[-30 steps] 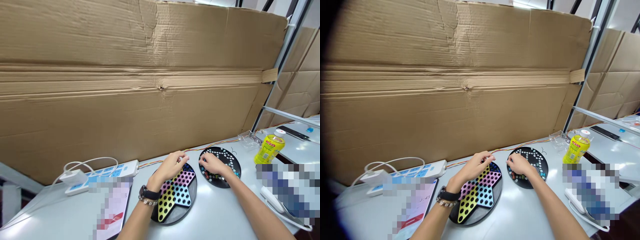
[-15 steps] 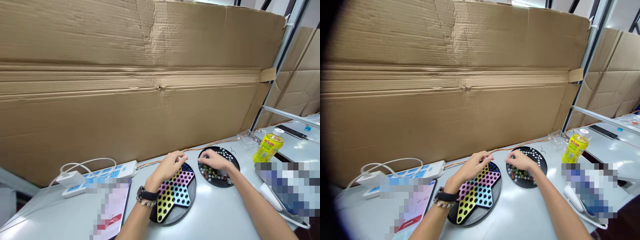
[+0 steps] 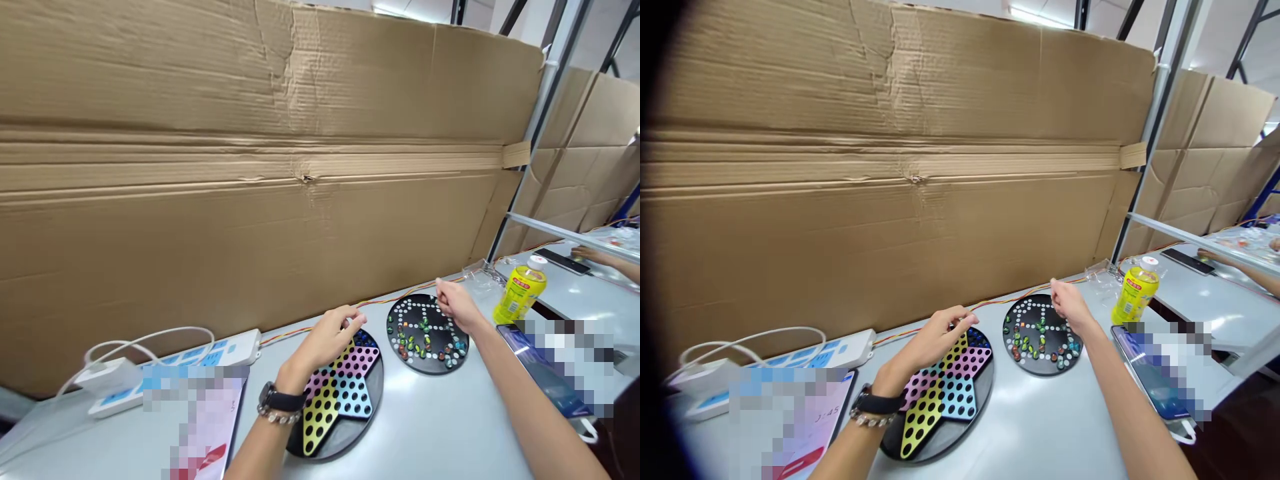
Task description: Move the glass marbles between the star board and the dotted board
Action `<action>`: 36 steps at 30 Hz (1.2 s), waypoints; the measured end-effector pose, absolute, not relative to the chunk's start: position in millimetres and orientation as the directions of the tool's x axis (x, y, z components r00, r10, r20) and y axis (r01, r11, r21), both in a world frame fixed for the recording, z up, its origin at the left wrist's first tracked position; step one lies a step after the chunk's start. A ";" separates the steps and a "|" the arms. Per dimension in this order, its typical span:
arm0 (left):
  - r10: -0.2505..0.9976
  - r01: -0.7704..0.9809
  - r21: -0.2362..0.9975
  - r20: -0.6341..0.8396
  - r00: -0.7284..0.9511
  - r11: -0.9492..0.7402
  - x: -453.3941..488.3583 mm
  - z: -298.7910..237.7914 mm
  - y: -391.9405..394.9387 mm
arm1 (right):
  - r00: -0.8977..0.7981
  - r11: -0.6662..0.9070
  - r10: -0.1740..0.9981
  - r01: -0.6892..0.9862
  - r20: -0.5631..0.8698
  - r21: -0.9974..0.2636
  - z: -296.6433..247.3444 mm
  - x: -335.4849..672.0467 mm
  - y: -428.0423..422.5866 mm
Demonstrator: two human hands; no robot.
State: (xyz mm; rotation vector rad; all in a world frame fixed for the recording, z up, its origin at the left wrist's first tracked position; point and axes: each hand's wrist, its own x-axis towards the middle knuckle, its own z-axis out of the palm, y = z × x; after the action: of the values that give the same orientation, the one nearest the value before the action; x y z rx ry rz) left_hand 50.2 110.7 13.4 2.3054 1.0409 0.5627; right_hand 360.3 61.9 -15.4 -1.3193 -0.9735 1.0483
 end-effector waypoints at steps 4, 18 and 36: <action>0.776 0.551 0.625 0.147 0.614 -0.554 51.9 14.6 110.6 | 0.109 -0.063 0.994 0.694 0.018 -0.717 -18.0 374.7 34.3; 0.752 0.509 0.649 0.153 0.641 -0.566 56.3 14.6 107.1 | 0.107 -0.135 0.956 0.988 -0.275 -0.082 -18.8 383.4 -13.7; 0.738 0.506 0.634 0.158 0.656 -0.585 53.6 16.6 105.7 | 0.090 -0.125 0.949 0.987 -0.303 -0.098 -25.3 376.5 -8.3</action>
State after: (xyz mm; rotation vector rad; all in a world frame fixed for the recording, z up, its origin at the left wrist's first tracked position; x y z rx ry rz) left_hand 53.6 105.7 16.6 2.3217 0.9627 0.5557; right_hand 376.5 -8.3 -25.3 -2.4109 -2.1588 0.4842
